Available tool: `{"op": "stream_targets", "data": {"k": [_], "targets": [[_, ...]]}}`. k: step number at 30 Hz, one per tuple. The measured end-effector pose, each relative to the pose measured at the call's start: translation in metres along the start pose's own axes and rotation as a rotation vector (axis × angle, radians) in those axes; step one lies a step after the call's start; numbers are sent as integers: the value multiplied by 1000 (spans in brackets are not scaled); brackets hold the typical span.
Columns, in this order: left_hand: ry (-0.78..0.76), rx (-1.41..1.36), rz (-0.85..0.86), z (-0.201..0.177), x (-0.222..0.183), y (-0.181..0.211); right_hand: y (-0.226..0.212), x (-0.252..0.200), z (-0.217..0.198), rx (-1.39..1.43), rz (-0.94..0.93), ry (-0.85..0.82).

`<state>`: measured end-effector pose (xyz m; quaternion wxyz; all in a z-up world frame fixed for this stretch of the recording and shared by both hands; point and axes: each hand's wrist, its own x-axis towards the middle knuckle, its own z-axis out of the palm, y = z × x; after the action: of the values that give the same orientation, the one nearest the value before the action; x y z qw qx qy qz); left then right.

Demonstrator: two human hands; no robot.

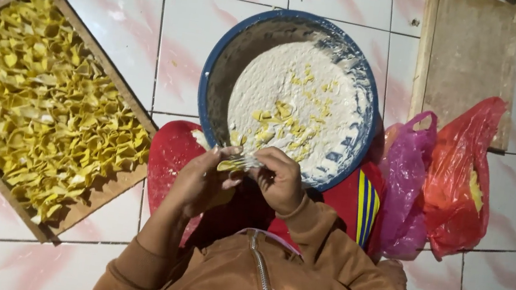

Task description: Filling and folding small squares of dough with a white mixture to prepare food items on a tiled floor.

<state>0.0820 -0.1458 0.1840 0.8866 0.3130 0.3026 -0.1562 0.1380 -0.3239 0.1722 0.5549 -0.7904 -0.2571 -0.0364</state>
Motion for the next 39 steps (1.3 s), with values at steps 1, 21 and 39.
{"op": "stream_targets", "data": {"k": [1,21,39], "targets": [[-4,3,1,-5,-2,-7,0,1,-2,-2,-3,4],[-17,-17,290,11,-2,-11,-3,14,-26,119,146,-28],[124,964,954,18,1,-39,8,-7,-15,230,324,-45]]}}
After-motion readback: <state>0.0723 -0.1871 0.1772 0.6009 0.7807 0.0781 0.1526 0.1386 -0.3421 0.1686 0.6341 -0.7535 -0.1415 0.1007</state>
